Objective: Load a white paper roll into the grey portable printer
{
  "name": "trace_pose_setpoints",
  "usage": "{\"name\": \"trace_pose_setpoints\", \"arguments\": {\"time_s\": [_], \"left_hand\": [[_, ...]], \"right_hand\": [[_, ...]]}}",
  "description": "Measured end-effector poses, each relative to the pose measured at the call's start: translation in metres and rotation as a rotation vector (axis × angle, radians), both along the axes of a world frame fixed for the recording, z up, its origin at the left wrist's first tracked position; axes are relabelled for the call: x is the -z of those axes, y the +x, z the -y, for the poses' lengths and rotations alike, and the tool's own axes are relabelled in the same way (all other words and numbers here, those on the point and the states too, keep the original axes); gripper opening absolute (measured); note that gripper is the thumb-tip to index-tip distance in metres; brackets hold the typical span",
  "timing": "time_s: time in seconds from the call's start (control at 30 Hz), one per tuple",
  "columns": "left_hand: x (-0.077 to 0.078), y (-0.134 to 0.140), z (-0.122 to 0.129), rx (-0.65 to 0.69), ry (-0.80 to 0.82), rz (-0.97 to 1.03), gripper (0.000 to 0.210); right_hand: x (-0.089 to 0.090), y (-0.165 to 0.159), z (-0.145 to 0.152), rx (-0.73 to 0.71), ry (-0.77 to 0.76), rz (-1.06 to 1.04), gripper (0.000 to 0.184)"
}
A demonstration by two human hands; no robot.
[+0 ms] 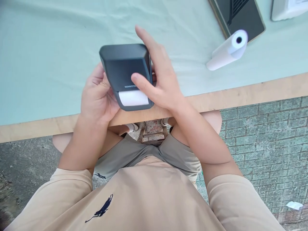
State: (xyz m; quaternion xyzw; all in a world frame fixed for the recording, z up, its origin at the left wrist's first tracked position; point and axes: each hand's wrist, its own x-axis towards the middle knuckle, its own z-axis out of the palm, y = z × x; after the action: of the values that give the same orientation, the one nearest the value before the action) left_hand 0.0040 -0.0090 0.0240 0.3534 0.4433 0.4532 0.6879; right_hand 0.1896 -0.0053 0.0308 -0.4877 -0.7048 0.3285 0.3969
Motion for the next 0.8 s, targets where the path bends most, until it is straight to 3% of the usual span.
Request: {"name": "trace_pose_setpoints", "arguments": {"time_s": [0.13, 0.23, 0.37, 0.5, 0.53, 0.67, 0.8], "left_hand": [[0.001, -0.001, 0.0, -0.028, 0.008, 0.003, 0.022], [0.002, -0.001, 0.0, -0.023, 0.001, 0.029, 0.021], [0.006, -0.001, 0.0, -0.039, -0.002, 0.048, 0.021], [0.008, -0.001, -0.001, -0.036, 0.012, 0.06, 0.02], [0.008, -0.001, -0.001, -0.031, 0.014, 0.062, 0.021], [0.007, -0.001, -0.001, -0.031, 0.02, 0.052, 0.025], [0.008, -0.001, -0.001, -0.044, 0.02, 0.039, 0.024]], "right_hand": [[-0.002, 0.004, -0.003, -0.161, 0.05, 0.034, 0.085], [-0.001, 0.007, -0.006, -0.2, 0.081, 0.033, 0.082], [-0.007, 0.008, -0.004, -0.037, 0.113, 0.043, 0.07], [-0.026, -0.002, -0.01, 0.237, 0.345, -0.086, 0.035], [-0.031, -0.005, -0.013, 0.269, 0.393, -0.108, 0.034], [-0.051, -0.014, -0.025, 0.319, 0.375, 0.02, 0.039], [-0.054, -0.011, -0.022, 0.276, 0.333, 0.05, 0.03]]}}
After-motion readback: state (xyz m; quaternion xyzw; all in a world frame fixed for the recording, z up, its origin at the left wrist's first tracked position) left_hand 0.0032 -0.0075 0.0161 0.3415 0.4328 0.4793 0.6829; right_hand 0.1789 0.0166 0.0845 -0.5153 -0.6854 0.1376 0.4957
